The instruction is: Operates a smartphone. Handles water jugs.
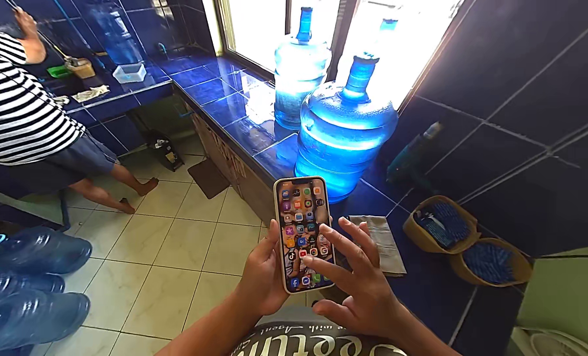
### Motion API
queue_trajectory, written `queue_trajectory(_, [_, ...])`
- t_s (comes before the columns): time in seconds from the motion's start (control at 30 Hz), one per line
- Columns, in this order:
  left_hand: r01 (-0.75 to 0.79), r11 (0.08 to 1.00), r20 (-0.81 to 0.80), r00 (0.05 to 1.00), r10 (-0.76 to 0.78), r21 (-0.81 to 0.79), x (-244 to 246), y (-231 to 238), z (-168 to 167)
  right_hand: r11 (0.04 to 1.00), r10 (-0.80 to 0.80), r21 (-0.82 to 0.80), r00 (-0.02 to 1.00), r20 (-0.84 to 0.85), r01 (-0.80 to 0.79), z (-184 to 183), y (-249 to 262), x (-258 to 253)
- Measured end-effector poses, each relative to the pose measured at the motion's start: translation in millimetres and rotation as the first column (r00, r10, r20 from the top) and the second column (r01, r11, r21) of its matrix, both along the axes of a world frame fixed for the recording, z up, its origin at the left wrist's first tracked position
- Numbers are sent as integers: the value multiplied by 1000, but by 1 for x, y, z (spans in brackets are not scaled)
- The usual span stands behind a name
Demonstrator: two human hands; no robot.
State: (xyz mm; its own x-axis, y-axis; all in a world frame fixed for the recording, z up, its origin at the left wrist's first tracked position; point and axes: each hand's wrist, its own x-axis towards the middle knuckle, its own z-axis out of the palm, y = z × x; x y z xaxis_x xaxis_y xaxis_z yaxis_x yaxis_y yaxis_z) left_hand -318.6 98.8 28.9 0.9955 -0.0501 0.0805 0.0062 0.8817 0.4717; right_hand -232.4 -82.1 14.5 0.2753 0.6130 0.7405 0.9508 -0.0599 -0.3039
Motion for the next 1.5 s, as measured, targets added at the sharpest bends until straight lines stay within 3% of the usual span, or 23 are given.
queue_trajectory(0.13, [-12,1000,-11,1000,12,14,7,-10,0,994,1,-110,1000,29,2,2,-1,5])
queue_trajectory(0.37, [-25,997,-34,999,22,-69,19,-26,-2,993,-26,110,996,-91,36,5,-36,35])
queue_trajectory(0.5, [19,993,92,996,-9,-119,32,-34,-10,996,-11,89,989,-149,24,0,-53,54])
queue_trajectory(0.9, [72,995,229,972,-54,-68,55,-44,-18,987,125,122,979,-163,-106,-11,-60,72])
queue_trajectory(1.03, [22,1000,182,983,-22,2,48,-38,-15,983,138,147,975,-173,-113,-12,-50,69])
queue_trajectory(1.5, [7,1000,93,996,-7,-7,-13,8,-16,982,144,159,956,-255,-106,-23,1,3])
